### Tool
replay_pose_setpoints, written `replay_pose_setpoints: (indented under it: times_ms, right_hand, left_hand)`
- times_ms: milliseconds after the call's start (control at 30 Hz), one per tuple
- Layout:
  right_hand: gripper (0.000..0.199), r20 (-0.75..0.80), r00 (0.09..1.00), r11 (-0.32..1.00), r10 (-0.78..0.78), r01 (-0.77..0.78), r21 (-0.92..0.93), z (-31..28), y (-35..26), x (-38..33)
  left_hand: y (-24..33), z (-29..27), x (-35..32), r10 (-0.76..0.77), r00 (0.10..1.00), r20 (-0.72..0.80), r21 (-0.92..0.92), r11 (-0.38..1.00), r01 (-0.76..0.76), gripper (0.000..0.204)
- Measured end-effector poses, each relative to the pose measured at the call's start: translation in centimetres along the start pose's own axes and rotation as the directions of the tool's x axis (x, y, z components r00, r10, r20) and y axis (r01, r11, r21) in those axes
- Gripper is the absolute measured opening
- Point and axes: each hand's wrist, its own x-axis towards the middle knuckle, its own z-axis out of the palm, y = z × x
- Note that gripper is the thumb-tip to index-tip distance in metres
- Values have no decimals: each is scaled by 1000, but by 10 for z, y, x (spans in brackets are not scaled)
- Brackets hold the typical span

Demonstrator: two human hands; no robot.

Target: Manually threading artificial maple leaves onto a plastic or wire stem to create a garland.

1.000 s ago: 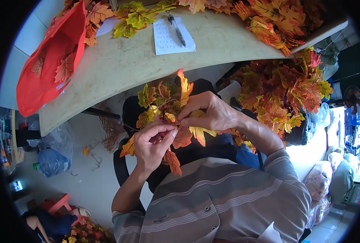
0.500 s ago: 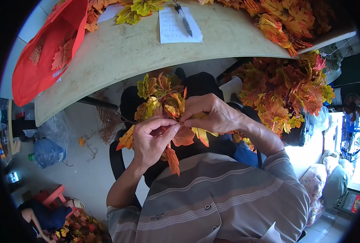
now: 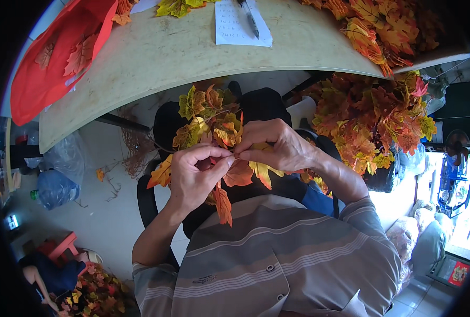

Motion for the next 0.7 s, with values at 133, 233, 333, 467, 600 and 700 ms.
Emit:
replay_pose_setpoints:
  times_ms: [133, 233, 333, 467, 600, 700]
  right_hand:
    - [12, 0, 1000, 999, -22, 22, -35, 1, -1, -1]
    - [13, -9, 998, 992, -63, 61, -112, 3, 3, -2]
    - [15, -40, 999, 998, -23, 20, -67, 2, 3, -3]
    - [16, -67, 998, 998, -19, 16, -53, 4, 1, -3]
    - [16, -72, 997, 997, -19, 14, -77, 4, 1, -4]
    - [16, -74, 996, 993, -53, 44, -107, 5, 2, -4]
  left_hand:
    - [5, -3, 0, -58, 997, 53, 66, 996, 54, 10]
    - [4, -4, 0, -45, 997, 60, 91, 995, 40, 10]
    - [0, 0, 0, 8, 1000, -1, 11, 1000, -8, 10]
    - [-2, -1, 0, 28, 1000, -8, 14, 1000, -28, 11]
    - [2, -3, 1, 1, 999, 33, 46, 999, -3, 11]
    - [3, -3, 0, -22, 999, 47, 70, 997, 19, 11]
